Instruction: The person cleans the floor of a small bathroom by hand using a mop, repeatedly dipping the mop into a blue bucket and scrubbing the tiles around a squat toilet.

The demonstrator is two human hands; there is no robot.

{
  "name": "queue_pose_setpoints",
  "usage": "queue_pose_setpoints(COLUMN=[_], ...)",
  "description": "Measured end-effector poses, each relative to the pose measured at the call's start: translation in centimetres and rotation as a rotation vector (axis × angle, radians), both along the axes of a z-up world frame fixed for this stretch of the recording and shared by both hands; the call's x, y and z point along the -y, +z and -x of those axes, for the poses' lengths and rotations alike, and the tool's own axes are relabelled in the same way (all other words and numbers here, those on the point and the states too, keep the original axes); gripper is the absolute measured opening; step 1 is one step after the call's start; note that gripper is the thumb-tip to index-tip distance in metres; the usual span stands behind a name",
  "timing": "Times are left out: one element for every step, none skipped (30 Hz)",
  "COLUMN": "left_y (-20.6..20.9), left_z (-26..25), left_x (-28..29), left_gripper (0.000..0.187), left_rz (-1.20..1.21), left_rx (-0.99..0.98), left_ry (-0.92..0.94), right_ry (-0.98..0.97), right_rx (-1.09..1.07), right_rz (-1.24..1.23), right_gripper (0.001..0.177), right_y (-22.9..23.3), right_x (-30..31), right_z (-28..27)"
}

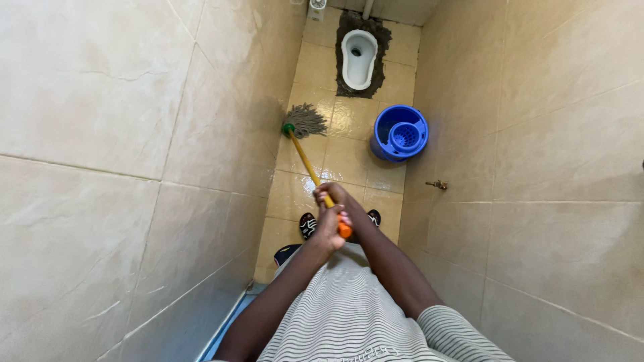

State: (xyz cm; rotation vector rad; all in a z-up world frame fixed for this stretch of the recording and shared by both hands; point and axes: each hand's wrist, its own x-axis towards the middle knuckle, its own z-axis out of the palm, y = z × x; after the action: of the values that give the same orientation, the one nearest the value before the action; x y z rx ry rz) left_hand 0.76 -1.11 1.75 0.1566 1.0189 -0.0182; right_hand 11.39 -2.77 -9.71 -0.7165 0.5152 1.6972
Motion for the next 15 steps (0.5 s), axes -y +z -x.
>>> queue_pose_setpoints(left_y=[0.5,0.7,0.7,0.5,0.4,0.2,0.3,0.5,0.7,0.8,0.7,0.4,0.0,-0.5,-1.0], left_z=[-0.3,-0.7,-1.0,-1.2,-1.7,-2.0,-2.0,-1.9,-1.8,-1.8,-1.9,-1.7,-1.4,-1.3,-1.1], left_x=[0.6,1.1,1.7,2.2,2.6,2.6,2.8,3.0,2.8,2.8,2.6,2.2,2.1,1.9,1.5], left_gripper=[0.035,0.031,0.026,0.023,0.021,0.021,0.022,0.023,0.022,0.023,0.023,0.020,0.017,0.014,0.013], left_rz=[0.037,0.075,0.086,0.098,0.114,0.125,0.139,0.152,0.151,0.150,0.148,0.214,0.285,0.357,0.366], left_rx=[0.024,0.048,0.065,0.082,0.108,0.129,0.147,0.165,0.157,0.148,0.141,0.187,0.234,0.281,0.264], left_ry=[0.009,0.018,-0.022,-0.062,-0.103,-0.133,-0.155,-0.177,-0.206,-0.235,-0.270,-0.274,-0.276,-0.277,-0.269], right_ry=[-0.064,-0.120,-0.177,-0.226,-0.269,-0.310,-0.336,-0.361,-0.388,-0.402,-0.412,-0.441,-0.467,-0.493,-0.480], right_rx=[-0.079,-0.139,-0.191,-0.225,-0.246,-0.256,-0.242,-0.225,-0.202,-0.159,-0.083,-0.081,-0.077,-0.073,-0.030], right_rz=[-0.017,-0.030,-0.045,-0.050,-0.059,-0.063,-0.039,-0.017,0.006,0.040,0.068,0.104,0.145,0.185,0.222], right_gripper=[0.029,0.027,0.025,0.024,0.023,0.023,0.023,0.024,0.025,0.027,0.026,0.025,0.024,0.023,0.024], right_y=[0.1,0.2,0.4,0.5,0.6,0.8,0.9,1.1,1.1,1.1,1.2,1.1,1.1,1.1,1.1], right_x=[0.5,1.0,1.8,2.3,2.9,3.5,4.1,4.7,5.0,5.1,5.4,5.4,5.6,5.8,5.9], right_z=[-0.2,-0.4,-0.6,-0.7,-1.3,-1.9,-2.3,-2.6,-2.7,-2.8,-3.0,-2.9,-2.8,-2.8,-2.5])
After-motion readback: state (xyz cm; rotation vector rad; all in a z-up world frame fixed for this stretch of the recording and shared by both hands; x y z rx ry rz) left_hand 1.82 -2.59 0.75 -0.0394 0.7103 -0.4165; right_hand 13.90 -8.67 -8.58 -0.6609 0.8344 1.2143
